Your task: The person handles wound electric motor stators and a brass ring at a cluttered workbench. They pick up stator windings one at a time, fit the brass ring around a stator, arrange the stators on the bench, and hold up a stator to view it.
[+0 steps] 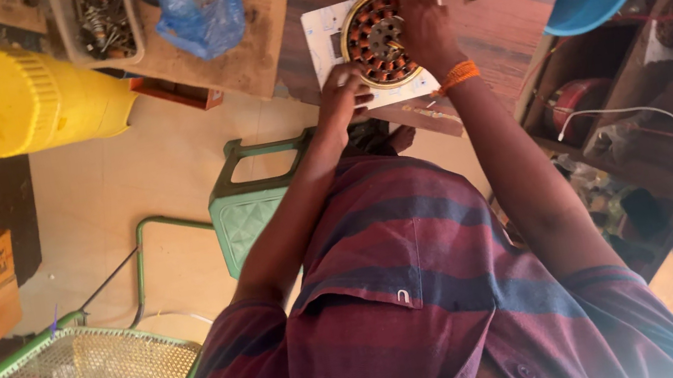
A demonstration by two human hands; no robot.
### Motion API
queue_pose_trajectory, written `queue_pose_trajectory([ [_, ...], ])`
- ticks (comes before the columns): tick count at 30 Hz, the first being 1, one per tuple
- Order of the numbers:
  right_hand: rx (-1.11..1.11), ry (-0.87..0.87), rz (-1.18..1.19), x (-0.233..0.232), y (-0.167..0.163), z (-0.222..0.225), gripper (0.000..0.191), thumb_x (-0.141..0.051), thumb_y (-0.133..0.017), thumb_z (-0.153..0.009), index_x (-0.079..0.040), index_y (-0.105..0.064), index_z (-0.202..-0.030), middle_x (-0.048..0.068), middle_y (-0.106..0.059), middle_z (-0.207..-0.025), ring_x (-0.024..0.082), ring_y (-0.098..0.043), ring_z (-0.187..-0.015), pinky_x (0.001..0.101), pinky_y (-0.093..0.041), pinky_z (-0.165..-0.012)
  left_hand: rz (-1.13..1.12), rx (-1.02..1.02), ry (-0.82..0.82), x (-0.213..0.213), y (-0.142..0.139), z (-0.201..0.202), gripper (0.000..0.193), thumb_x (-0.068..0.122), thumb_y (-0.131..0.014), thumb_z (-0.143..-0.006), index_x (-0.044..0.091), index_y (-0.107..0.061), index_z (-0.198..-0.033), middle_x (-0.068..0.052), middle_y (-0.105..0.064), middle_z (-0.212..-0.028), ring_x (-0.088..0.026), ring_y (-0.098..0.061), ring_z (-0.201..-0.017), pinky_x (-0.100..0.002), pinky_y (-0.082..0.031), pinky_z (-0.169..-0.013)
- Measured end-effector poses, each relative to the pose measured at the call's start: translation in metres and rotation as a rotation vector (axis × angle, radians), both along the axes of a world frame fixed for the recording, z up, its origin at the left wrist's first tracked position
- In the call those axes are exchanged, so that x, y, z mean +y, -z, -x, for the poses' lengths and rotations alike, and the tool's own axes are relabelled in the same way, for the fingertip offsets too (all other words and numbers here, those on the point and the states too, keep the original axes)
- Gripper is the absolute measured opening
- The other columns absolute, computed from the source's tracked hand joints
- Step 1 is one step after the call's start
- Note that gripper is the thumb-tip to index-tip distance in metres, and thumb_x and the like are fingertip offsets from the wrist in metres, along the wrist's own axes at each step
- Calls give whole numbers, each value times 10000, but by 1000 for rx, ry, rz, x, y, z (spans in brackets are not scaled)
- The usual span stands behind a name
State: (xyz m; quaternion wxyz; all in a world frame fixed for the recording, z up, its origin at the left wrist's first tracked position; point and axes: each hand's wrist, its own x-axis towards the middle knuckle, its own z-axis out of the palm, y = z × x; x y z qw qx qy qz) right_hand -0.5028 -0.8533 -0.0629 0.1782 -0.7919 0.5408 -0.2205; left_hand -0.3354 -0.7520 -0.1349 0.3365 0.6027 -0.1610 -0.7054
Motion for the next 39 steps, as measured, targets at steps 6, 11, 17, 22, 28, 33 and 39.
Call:
queue_pose_trajectory([
  [6, 90, 271, 81, 6, 1, 41, 327, 66, -617, -970, -132, -622, -1229, 86, -711, -1159, 346, -633, -1078, 492, -518, -908, 213, -268, -316, -4, 0, -23, 419, 215, -585, -998, 119, -494, -1395, -86, -726, -1072, -197, -675, -779, -274, -496, -576],
  [11, -9, -71, 165, -7, -1, 20, 597, 117, -583, -844, -107, -637, -1394, 162, -679, -1208, 380, -582, -1138, 472, -500, -992, 329, -195, 109, 13, -2, 13, 774, 158, -589, -964, 221, -81, -1544, -139, -656, -1132, -207, -767, -850, -308, -599, -544],
  [17, 151, 156, 1, 2, 2, 21, 482, -15, -649, -881, 27, -601, -1358, 245, -647, -1153, 425, -560, -1141, 509, -520, -788, 30, -9, -272, -3, -1, 6, 773, 91, -438, -936, 300, -116, -1607, -156, -650, -1230, -254, -714, -679, -313, -552, -524],
  [22, -135, 339, -122, 18, -6, 62, 238, -56, -653, -1071, -169, -661, -1280, 130, -732, -1198, 300, -702, -1117, 429, -590, -961, 540, -645, -259, -7, -5, -51, 510, 118, -579, -1181, 268, -259, -1549, -136, -738, -1048, -198, -751, -818, -338, -554, -708],
  [28, -176, -19, 39, -5, -5, 21, 688, 92, -605, -830, -4, -483, -1501, 181, -713, -1253, 435, -612, -1152, 523, -516, -936, 66, -99, 154, -1, -20, 4, 808, 70, -557, -930, 328, -81, -1529, -194, -646, -1174, -243, -732, -689, -340, -608, -504],
  [33, -51, 170, -16, 14, 3, 48, 642, 43, -659, -921, -41, -479, -1532, 105, -766, -1177, 407, -628, -1169, 499, -535, -962, 123, -113, -284, -4, -12, 7, 799, 180, -605, -993, 160, -66, -1583, -153, -698, -1128, -214, -721, -831, -336, -603, -688],
  [39, -127, 175, -222, 69, 9, 93, 677, -56, -735, -939, -138, -478, -1560, 129, -691, -1315, 308, -642, -1282, 411, -531, -1116, 759, -732, 112, -39, -10, -64, 334, 307, -616, -1221, 139, -439, -1448, -20, -759, -1156, -157, -726, -1015, -307, -614, -918],
])
